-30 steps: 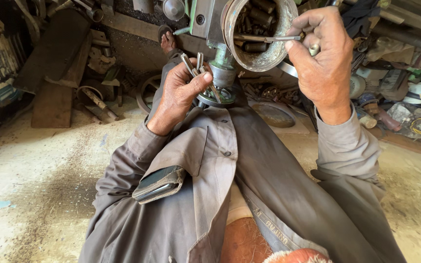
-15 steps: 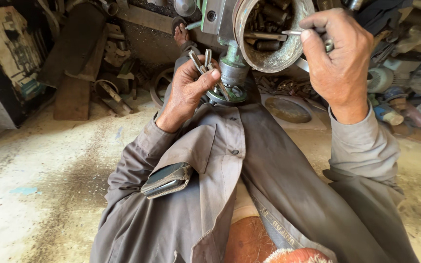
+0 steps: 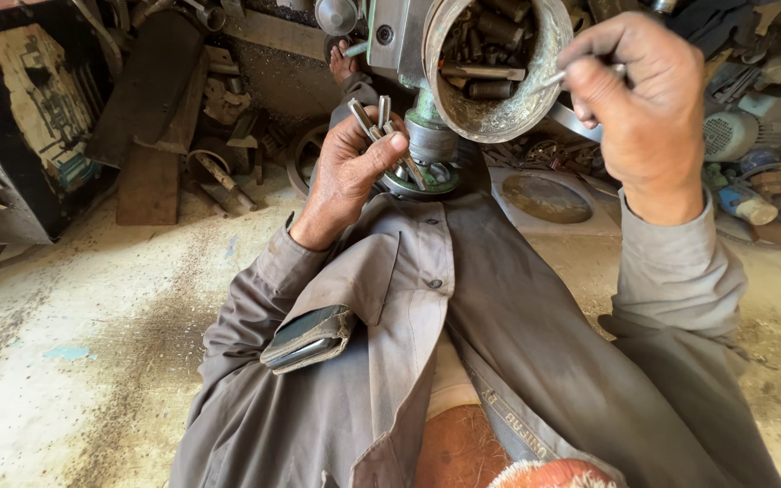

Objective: The person sorts and organizes small metal rods and parts from a cylindrical container. They pick up the items, inspect them, and place them back into the container in a more orderly fashion.

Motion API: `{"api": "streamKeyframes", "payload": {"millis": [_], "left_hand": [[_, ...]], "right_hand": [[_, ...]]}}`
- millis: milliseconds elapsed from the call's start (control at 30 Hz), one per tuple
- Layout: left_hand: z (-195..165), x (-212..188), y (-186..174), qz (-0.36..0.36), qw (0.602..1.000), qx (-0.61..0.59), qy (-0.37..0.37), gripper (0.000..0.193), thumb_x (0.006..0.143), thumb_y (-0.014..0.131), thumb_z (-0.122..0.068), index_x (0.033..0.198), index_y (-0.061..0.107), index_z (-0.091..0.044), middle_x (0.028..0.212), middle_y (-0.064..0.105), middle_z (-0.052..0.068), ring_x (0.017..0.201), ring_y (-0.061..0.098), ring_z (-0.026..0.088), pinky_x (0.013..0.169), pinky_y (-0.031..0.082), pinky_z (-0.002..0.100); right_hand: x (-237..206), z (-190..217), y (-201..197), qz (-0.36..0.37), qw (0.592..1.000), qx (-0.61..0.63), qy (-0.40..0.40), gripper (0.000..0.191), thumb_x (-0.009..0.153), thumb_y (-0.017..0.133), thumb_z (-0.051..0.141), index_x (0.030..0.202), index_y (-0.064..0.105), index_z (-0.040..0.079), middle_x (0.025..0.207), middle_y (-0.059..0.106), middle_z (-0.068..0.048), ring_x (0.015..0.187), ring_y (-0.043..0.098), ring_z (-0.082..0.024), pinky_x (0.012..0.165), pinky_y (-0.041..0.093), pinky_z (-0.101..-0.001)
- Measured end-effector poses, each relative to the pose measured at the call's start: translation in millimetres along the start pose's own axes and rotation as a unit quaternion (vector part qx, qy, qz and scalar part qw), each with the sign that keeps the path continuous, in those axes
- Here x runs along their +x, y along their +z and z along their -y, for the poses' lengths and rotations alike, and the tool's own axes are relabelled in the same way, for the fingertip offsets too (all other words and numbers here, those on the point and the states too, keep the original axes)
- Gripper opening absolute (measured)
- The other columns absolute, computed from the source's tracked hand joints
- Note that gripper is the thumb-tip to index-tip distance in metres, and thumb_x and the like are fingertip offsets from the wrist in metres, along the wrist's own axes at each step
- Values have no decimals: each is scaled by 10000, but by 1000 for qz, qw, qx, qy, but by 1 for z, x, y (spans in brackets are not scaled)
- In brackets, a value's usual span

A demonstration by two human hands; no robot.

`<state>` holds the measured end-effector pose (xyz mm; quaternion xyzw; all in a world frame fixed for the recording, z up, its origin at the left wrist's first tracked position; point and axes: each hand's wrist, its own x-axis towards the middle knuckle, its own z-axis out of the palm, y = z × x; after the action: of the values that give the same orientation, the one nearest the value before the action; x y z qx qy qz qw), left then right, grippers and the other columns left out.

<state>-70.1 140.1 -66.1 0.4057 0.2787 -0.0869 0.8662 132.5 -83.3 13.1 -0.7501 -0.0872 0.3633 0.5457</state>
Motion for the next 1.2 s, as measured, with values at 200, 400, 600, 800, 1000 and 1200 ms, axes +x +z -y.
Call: {"api": "streamKeyframes", "payload": {"millis": [200,400,600,800,1000,1200], "left_hand": [[2,0,-3,1,1000,-5,-3,226,1012,734,-244,1078,673,-36,912,636,-19,836,530,68,774,449,260],[4,0,-4,3,1000,-8,-1,223,1012,733,-241,1074,672,-36,914,632,-20,841,533,68,779,450,260],[4,-4,-6,6,1000,-7,4,210,1019,724,-233,1069,672,-36,920,636,-20,846,532,65,781,445,255],[3,-5,-7,8,1000,-16,12,198,1020,721,-217,1062,667,-32,924,638,-19,848,535,66,783,451,256],[3,-10,-11,3,1000,-5,13,193,1024,715,-217,1049,659,-34,914,629,-22,840,527,62,771,450,256],[5,-11,-14,2,1000,-19,19,189,1021,716,-219,1037,655,-41,905,624,-28,835,528,60,770,455,256]], "right_hand": [[9,-10,-17,29,956,286,53,296,1125,623,264,947,599,29,880,660,-144,641,615,-195,540,479,-310],[14,6,-9,-13,954,285,97,193,1093,553,142,995,625,-8,835,639,-166,629,603,-220,551,467,-334],[19,36,24,60,998,-4,32,141,1121,521,53,1094,645,-10,778,629,-78,615,597,-114,558,501,-243],[29,45,45,103,965,-219,-100,202,1062,470,9,1159,642,-34,854,675,-107,711,666,-148,617,526,-259],[44,7,62,126,850,-480,-178,174,1075,600,10,919,639,-56,663,622,-192,526,613,-308,475,461,-432],[55,-37,68,98,784,-570,-225,105,757,722,30,674,657,22,663,619,-218,577,634,-380,544,506,-482]]}}
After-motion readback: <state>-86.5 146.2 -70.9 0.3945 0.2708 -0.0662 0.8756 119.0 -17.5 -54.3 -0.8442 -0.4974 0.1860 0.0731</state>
